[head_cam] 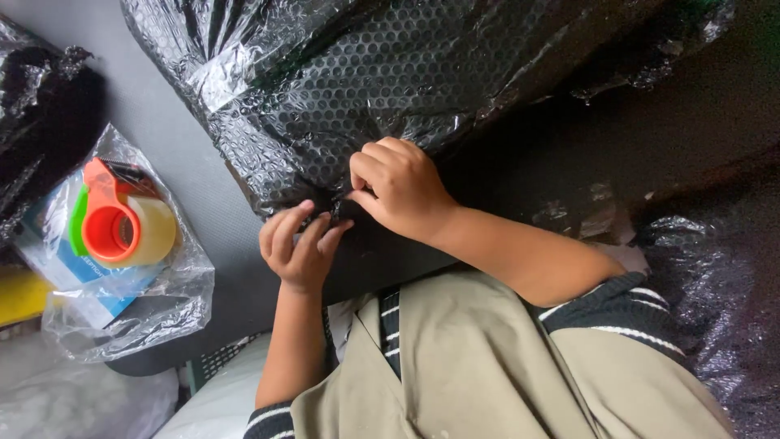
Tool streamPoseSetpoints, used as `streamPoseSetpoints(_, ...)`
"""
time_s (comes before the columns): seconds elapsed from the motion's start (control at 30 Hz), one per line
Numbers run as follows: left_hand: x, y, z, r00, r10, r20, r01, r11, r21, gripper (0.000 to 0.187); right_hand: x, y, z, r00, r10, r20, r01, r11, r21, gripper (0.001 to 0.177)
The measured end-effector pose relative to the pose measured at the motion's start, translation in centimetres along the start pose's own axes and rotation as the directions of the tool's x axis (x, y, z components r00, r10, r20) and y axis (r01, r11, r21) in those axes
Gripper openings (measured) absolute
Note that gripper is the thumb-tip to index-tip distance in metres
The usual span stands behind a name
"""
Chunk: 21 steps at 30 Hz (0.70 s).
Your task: The person wraps a rectangular object with black bubble wrap, folds the edges, and secures them with clear tape. They then use a green marker to write on the wrapped package.
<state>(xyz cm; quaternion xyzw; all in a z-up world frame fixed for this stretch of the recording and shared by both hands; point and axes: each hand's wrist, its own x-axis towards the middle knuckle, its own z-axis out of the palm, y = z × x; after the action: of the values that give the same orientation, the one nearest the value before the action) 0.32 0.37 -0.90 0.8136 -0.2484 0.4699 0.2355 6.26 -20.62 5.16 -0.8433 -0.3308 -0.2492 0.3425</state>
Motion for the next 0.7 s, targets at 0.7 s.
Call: streamPoseSetpoints(0.7, 0.4, -0.7, 0.3, 0.994, -0.112, 0.004, 0.112, 0.992, -0.061, 0.022, -27.8, 13.1, -16.7, -0.123, 0.918, -0.376, -0.502, 0.27, 0.822, 0.034)
